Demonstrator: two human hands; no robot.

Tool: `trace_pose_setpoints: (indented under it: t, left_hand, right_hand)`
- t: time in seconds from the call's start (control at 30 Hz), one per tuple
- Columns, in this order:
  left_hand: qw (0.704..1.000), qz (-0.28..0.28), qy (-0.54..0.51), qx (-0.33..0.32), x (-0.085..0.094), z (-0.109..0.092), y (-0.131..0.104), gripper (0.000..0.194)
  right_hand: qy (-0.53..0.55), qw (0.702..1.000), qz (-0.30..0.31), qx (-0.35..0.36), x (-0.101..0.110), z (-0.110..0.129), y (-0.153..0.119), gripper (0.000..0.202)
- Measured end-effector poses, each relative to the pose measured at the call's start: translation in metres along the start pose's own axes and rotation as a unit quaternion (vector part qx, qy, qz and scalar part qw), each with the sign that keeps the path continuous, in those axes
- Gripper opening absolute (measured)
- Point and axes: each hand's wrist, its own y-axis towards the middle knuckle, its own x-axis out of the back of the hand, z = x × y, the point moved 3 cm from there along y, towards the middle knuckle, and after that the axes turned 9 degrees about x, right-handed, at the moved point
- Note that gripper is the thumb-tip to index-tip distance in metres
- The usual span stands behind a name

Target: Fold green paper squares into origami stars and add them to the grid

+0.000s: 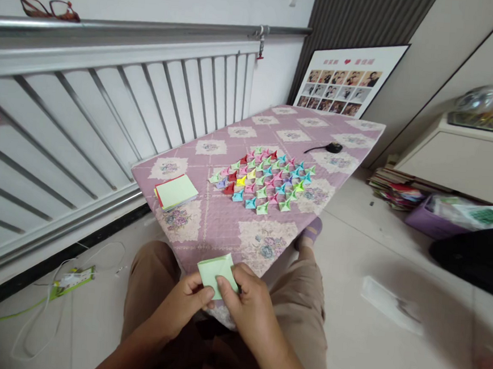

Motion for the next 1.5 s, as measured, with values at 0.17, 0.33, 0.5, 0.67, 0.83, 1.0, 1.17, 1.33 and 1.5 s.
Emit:
trace_pose_setpoints:
  t: [0.17, 0.33, 0.5, 0.67, 0.83, 1.0, 1.17, 1.33, 1.5]
  left_hand:
    - [0.999, -0.017, -0.012, -0.025, 0.0, -0.002, 0.001, 0.026]
    - [0.997, -0.072, 0.022, -0.027, 0.001, -0.002, 0.002, 0.02]
    - [0.998, -0.051, -0.038, -0.021, -0.001, 0.002, 0.001, 0.024]
    - [0.996, -0.052, -0.072, -0.025, -0.002, 0.005, 0.0, 0.028]
    - [0.994, -0.098, -0.009, -0.043, 0.002, 0.003, -0.003, 0.025]
    - [0.993, -0.109, 0.029, -0.043, 0.002, -0.002, -0.006, 0.026]
    - [0.995, -0.091, 0.023, -0.038, 0.001, -0.004, -0.007, 0.027]
    - [0.998, -0.065, 0.016, -0.007, 0.0, -0.003, -0.005, 0.029]
    - [0.997, -0.061, 0.031, 0.029, -0.001, -0.002, -0.005, 0.022]
  right_hand:
    - [0.018, 1.0, 0.007, -0.001, -0.001, 0.001, 0.0, 0.03]
    - [0.058, 0.998, -0.014, -0.013, -0.001, -0.002, 0.0, 0.028]
    - [0.072, 0.997, -0.02, -0.013, -0.003, -0.004, 0.0, 0.028]
    - [0.086, 0.996, -0.016, -0.019, -0.005, -0.003, -0.002, 0.028]
    - [0.121, 0.988, -0.032, -0.087, -0.011, -0.011, -0.007, 0.023]
    - [0.22, 0.963, -0.074, -0.134, -0.016, -0.019, -0.005, 0.03]
    - [0.282, 0.944, -0.026, -0.167, -0.017, -0.018, -0.001, 0.032]
    - [0.286, 0.938, -0.038, -0.193, -0.014, -0.02, -0.001, 0.036]
    - [0.3, 0.931, -0.044, -0.205, -0.016, -0.026, -0.003, 0.037]
